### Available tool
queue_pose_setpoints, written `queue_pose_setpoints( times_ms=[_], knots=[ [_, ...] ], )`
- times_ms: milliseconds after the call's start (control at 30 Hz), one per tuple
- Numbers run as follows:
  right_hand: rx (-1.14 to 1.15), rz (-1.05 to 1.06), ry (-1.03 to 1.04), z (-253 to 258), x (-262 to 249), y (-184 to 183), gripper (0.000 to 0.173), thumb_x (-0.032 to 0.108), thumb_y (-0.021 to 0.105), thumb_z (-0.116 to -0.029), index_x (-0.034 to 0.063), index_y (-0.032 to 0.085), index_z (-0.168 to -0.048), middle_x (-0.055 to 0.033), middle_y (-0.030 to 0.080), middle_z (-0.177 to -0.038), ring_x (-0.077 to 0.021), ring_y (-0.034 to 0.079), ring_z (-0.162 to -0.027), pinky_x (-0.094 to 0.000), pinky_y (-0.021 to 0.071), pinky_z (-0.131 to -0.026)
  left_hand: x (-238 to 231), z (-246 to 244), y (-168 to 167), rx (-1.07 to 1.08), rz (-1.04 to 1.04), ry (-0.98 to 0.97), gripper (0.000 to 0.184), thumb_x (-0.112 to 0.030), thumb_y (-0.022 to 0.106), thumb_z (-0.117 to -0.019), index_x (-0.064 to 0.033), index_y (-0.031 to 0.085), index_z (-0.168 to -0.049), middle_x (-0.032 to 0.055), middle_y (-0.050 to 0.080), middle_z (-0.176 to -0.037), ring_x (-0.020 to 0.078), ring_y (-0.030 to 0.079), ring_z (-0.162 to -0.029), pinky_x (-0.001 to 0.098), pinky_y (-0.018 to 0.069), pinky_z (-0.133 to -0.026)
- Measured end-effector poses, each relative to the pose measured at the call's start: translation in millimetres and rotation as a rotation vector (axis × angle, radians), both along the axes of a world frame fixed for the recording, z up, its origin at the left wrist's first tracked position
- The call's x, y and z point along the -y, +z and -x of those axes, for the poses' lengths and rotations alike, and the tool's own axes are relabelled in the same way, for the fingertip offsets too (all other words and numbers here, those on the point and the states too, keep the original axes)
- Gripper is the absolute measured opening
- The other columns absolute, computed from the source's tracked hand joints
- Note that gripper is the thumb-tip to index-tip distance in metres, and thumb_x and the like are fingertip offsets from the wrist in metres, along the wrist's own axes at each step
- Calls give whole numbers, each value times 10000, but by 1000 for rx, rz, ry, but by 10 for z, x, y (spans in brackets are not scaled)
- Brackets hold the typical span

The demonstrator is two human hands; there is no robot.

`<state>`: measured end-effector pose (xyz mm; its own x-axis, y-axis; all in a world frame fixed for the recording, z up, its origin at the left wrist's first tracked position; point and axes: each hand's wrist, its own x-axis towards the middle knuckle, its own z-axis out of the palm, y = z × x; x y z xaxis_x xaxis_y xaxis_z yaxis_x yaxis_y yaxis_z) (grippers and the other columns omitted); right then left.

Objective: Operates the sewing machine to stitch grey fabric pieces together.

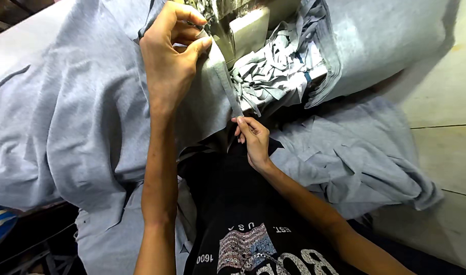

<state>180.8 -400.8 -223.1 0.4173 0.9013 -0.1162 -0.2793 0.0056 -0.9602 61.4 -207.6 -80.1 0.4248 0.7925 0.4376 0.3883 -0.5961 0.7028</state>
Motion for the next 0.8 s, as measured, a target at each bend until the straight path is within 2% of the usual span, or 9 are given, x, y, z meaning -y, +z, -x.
queue_pose_setpoints(
  times_ms=[400, 600, 800],
  knots=[
    [0, -12, -11, 37, -37, -80, 228, 202, 566, -1064, 50, 728, -1118, -51, 613, -727, -100, 519, -554, -224, 461, -506, -22, 28, 5, -14, 7, 13, 226, -214, 761, -924, -109, 690, -1111, -28, 725, -1033, 31, 700, -947, 194, 589, -824],
    [5, -48, -48, 36, -61, -64, 197, 139, 567, -1052, 22, 724, -1064, -50, 630, -710, -101, 542, -558, -235, 479, -526, -14, 0, 55, 32, -1, 13, 201, -114, 745, -921, -81, 672, -1105, -4, 736, -1028, 69, 718, -927, 232, 609, -809],
    [-10, -55, -71, 37, -75, -53, 193, 103, 556, -1047, 4, 721, -1032, -43, 627, -687, -93, 546, -549, -225, 486, -531, -5, -64, 51, 34, -17, 40, 183, -105, 738, -920, -92, 680, -1092, -9, 746, -1005, 63, 718, -894, 231, 600, -766]
  ],
)
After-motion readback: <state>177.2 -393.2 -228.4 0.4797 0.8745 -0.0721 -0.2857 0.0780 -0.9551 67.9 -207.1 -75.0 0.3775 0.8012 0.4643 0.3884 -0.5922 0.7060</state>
